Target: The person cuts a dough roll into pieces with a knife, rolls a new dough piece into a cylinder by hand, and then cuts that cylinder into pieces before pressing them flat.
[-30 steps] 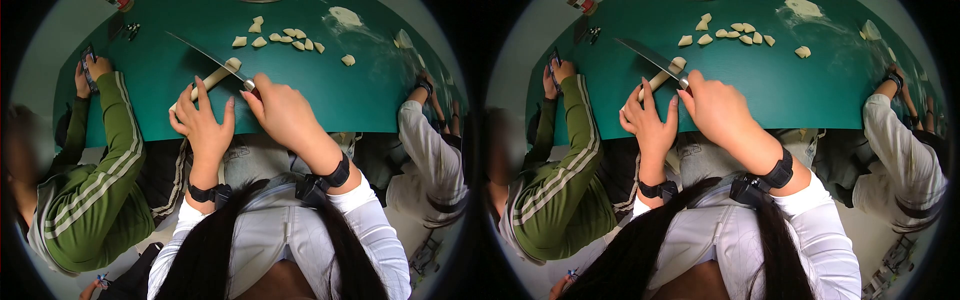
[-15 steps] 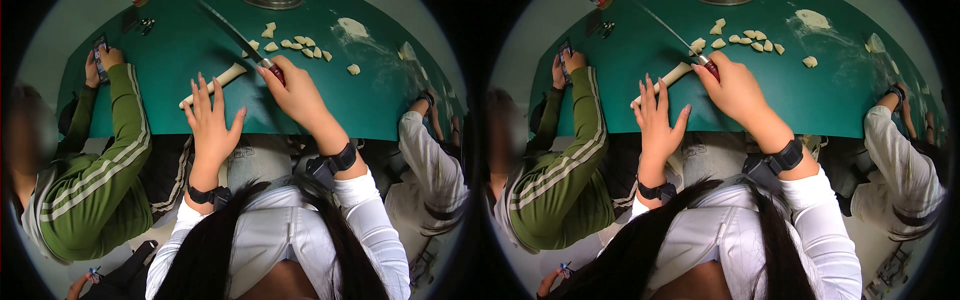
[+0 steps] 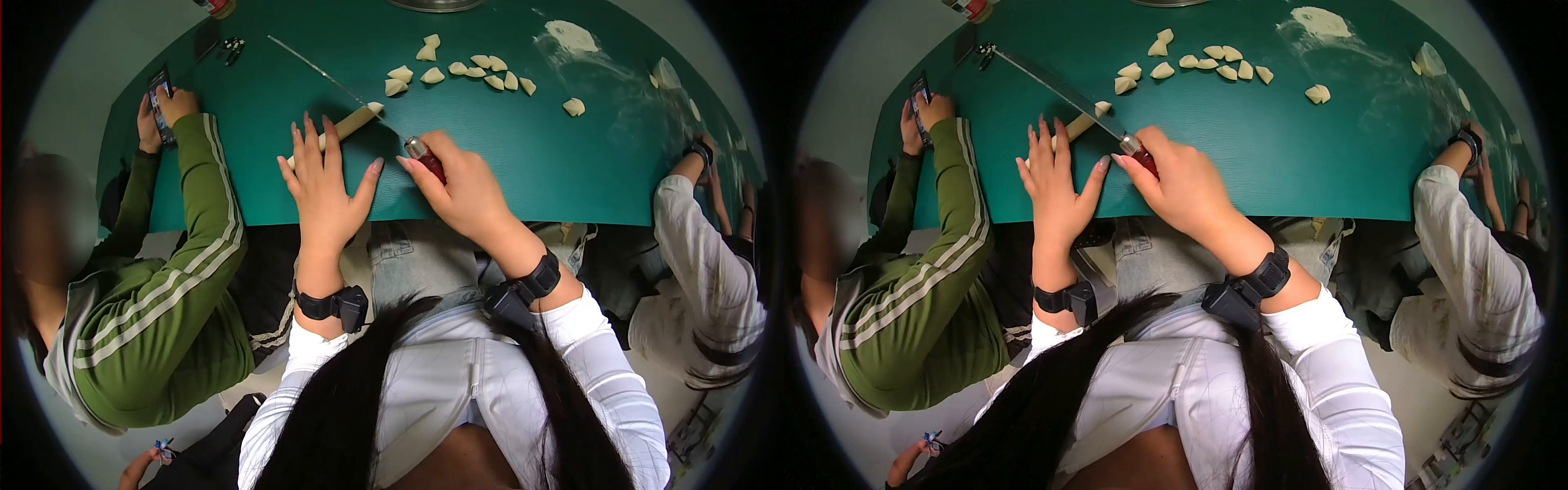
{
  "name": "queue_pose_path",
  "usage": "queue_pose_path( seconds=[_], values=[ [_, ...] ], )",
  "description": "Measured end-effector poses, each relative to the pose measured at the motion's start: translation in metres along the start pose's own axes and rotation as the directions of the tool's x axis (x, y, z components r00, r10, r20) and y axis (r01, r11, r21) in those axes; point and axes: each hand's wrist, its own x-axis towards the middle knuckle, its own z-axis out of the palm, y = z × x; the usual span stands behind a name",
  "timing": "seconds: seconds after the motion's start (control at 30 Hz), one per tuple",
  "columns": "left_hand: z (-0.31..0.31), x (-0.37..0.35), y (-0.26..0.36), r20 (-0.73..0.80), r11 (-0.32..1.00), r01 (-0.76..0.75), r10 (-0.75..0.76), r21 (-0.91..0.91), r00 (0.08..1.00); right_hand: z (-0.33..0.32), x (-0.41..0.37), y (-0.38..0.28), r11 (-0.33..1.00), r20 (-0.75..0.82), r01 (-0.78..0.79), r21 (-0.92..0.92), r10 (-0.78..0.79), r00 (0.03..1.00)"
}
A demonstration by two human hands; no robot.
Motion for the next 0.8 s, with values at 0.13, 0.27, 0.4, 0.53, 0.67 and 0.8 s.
queue_pose_path(
  seconds=[0.13,0.27,0.4,0.53,0.67,0.8],
  values=[
    [0.0031,0.0015,-0.0004,-0.019,1.000,0.004,-0.004,-0.002,1.000,0.0008,0.0004,-0.0010,1.000,0.015,0.000,-0.007,0.000,1.000],
    [0.0055,0.0022,-0.0009,-0.029,1.000,0.006,-0.005,0.015,1.000,0.0010,0.0006,-0.0030,1.000,0.013,0.006,-0.007,-0.006,1.000],
    [0.0070,0.0025,-0.0019,-0.032,1.000,0.002,-0.001,0.028,0.999,0.0025,0.0010,-0.0023,1.000,0.002,0.006,-0.024,-0.006,1.000],
    [0.0075,0.0024,-0.0025,-0.034,0.999,-0.003,0.004,0.040,0.999,0.0026,0.0001,-0.0023,1.000,-0.001,0.005,-0.014,-0.005,1.000],
    [0.0085,0.0028,-0.0033,-0.032,0.999,-0.001,0.002,0.044,0.999,0.0034,-0.0007,-0.0017,1.000,-0.017,0.016,0.009,-0.016,1.000],
    [0.0090,0.0029,-0.0036,-0.028,0.999,0.001,0.000,0.049,1.000,0.0043,0.0001,-0.0015,1.000,-0.010,0.019,-0.001,-0.019,1.000]
  ],
)
